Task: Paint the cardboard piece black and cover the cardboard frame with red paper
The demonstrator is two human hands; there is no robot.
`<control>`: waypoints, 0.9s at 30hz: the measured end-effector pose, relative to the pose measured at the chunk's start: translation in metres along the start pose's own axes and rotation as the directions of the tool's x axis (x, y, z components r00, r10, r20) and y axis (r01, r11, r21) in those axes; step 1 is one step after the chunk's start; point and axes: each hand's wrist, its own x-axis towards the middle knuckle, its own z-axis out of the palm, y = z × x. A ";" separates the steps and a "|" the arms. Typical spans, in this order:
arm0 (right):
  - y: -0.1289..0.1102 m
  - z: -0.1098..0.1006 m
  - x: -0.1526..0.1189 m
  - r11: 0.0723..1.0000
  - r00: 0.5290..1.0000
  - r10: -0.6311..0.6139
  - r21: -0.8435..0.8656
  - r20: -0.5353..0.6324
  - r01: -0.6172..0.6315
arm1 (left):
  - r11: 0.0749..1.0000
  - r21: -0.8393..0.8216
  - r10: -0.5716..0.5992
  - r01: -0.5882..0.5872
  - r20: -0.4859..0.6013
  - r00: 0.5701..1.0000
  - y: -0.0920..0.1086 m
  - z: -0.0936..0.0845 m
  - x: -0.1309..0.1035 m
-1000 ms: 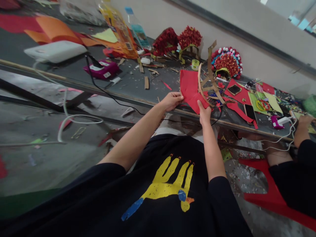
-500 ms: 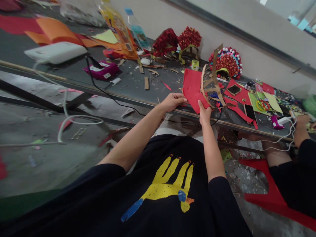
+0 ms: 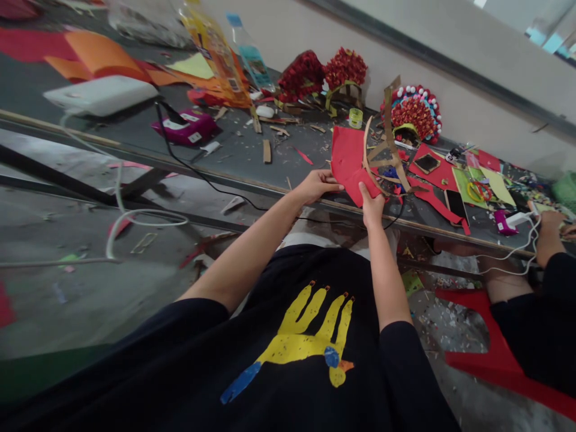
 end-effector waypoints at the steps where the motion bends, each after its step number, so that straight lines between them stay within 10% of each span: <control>1: 0.000 0.000 0.000 1.000 1.000 -0.003 -0.007 0.002 0.003 | 1.000 0.004 0.001 -0.001 0.005 1.000 0.000 0.000 0.000; 27: -0.007 -0.001 -0.004 0.996 0.998 -0.049 -0.069 0.032 0.051 | 0.988 0.135 0.080 -0.072 -0.053 0.995 -0.002 0.005 0.000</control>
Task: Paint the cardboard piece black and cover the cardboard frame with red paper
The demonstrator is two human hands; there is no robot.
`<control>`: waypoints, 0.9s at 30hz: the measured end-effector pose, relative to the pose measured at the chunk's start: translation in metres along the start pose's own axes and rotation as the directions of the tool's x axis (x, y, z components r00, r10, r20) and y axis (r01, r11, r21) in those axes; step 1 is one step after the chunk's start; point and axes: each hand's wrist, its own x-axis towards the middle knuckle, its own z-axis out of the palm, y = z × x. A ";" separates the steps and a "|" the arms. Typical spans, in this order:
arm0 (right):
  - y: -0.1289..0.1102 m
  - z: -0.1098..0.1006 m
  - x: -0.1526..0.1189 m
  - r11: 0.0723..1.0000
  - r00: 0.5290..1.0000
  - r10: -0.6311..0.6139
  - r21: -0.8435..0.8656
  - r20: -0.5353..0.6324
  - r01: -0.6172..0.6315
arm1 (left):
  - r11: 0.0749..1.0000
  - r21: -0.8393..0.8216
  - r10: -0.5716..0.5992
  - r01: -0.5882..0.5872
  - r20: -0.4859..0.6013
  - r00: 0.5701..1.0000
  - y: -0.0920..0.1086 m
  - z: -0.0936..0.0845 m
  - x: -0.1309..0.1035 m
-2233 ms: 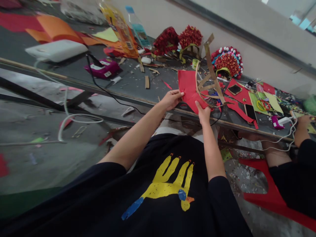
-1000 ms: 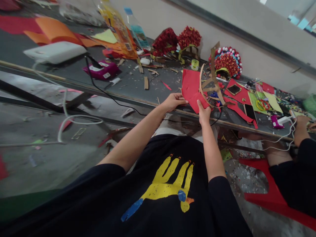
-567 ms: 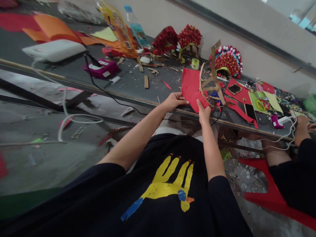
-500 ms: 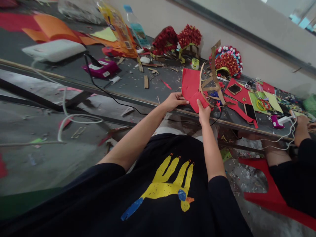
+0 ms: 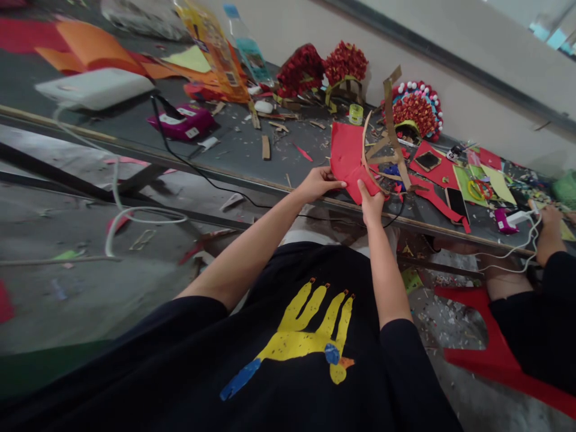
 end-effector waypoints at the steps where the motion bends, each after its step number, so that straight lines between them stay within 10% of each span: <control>1: 0.001 0.000 0.000 1.000 1.000 -0.008 -0.003 0.000 0.008 | 1.000 0.009 0.007 -0.007 -0.009 1.000 -0.001 0.001 0.000; 27: 0.014 0.000 0.004 0.999 0.997 0.040 0.024 -0.062 -0.039 | 0.994 0.081 0.072 -0.071 -0.004 0.997 -0.004 0.004 0.001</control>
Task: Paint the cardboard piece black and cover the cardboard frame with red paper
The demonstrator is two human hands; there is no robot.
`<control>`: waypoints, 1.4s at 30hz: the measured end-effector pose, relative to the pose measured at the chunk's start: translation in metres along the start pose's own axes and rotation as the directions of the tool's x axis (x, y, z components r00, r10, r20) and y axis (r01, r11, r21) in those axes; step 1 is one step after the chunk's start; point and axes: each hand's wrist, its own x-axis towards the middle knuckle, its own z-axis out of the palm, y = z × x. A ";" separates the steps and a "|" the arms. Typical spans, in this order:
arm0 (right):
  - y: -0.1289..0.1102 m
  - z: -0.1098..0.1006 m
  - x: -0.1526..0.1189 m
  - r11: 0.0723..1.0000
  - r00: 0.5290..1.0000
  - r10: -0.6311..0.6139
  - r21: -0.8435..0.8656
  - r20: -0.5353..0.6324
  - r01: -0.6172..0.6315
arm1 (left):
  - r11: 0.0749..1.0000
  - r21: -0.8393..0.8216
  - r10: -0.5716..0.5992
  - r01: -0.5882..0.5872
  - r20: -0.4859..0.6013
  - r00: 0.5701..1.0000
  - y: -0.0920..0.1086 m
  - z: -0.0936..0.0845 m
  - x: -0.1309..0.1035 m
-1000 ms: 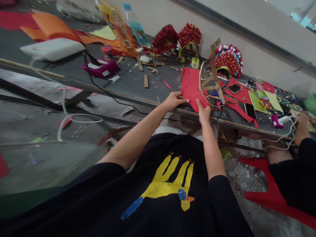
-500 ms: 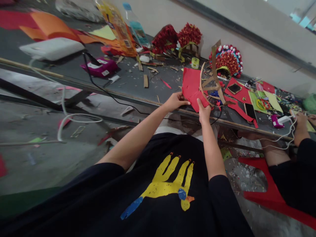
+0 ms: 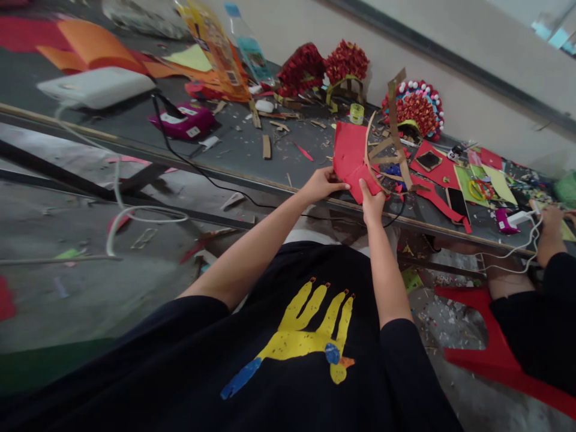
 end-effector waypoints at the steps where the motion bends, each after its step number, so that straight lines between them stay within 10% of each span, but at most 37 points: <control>1: 0.000 0.000 0.000 1.000 1.000 -0.001 -0.004 -0.006 0.001 | 1.000 0.004 0.003 -0.003 -0.003 1.000 -0.001 0.000 0.000; 42: -0.001 0.001 0.000 0.999 1.000 -0.029 -0.029 -0.009 0.029 | 0.989 0.116 0.088 -0.094 0.052 0.995 -0.012 0.000 0.004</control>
